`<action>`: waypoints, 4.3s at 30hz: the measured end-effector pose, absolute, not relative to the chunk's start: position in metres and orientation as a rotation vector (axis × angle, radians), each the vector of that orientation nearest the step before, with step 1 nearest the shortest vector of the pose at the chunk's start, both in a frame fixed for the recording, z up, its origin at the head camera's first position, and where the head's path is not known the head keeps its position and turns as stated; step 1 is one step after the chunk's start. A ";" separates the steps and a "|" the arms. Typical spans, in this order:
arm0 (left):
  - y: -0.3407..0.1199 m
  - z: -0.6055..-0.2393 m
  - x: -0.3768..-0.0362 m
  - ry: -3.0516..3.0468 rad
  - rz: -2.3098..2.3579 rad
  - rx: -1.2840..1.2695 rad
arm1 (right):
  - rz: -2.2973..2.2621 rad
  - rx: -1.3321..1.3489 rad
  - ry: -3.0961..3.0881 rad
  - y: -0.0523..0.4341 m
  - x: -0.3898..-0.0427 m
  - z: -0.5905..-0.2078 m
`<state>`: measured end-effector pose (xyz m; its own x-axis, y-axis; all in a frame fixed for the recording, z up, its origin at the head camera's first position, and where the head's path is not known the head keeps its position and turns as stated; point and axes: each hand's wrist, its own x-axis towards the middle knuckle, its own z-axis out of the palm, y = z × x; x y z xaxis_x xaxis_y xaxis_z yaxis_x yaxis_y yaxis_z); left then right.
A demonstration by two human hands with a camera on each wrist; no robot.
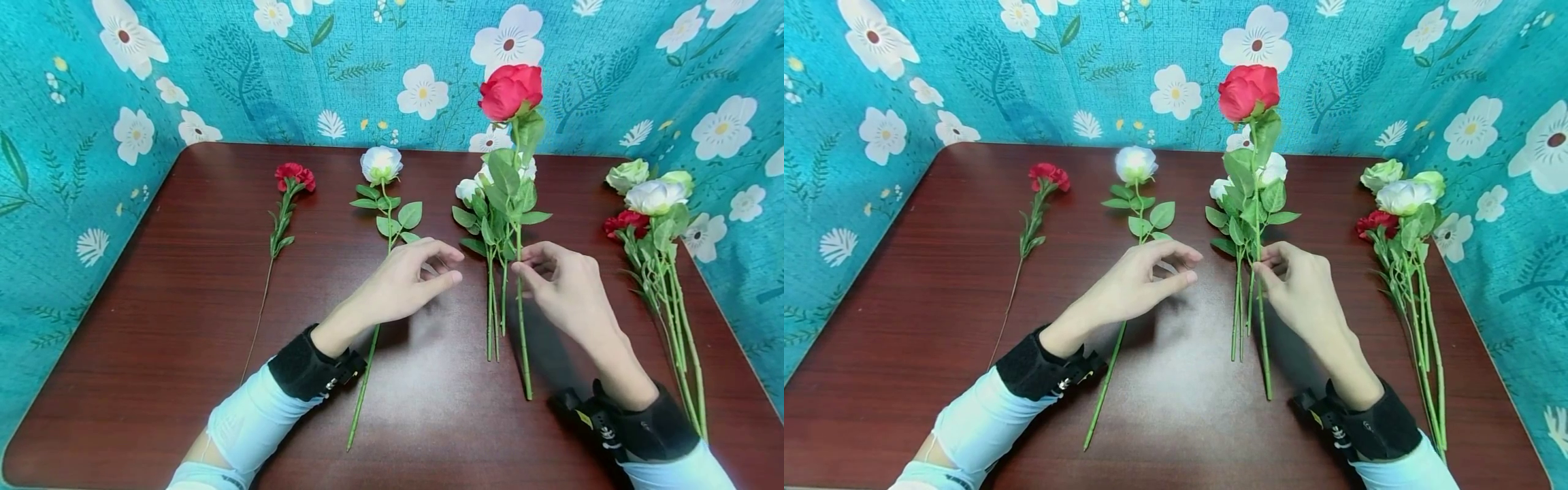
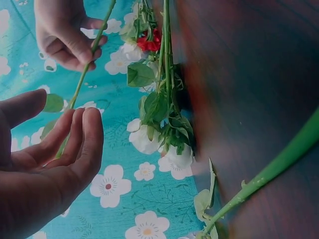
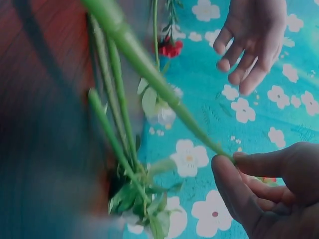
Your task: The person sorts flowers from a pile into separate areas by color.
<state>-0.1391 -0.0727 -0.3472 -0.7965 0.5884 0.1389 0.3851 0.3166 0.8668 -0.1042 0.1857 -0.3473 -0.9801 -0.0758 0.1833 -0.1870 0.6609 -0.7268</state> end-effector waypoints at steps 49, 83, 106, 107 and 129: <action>-0.060 -0.358 -0.126 2.358 1.516 0.619 | 2.011 0.301 -2.324 0.138 -0.116 -0.357; -0.058 -0.361 -0.124 2.372 1.561 0.653 | 2.021 0.206 -2.357 0.138 -0.115 -0.359; -0.068 -0.366 -0.121 2.392 1.620 0.649 | 1.977 0.296 -2.398 0.123 -0.118 -0.363; -0.068 -0.365 -0.121 2.391 1.621 0.650 | 1.981 0.296 -2.398 0.123 -0.117 -0.363; -0.090 -0.365 -0.120 2.455 1.568 0.555 | 1.768 0.346 -2.591 0.142 -0.112 -0.370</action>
<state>-0.1198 -0.0903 -0.3650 -0.9150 0.4001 0.0514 0.2150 0.3758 0.9014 -0.1121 0.1421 -0.3696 -0.9759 -0.1881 0.1110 -0.1719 0.3482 -0.9215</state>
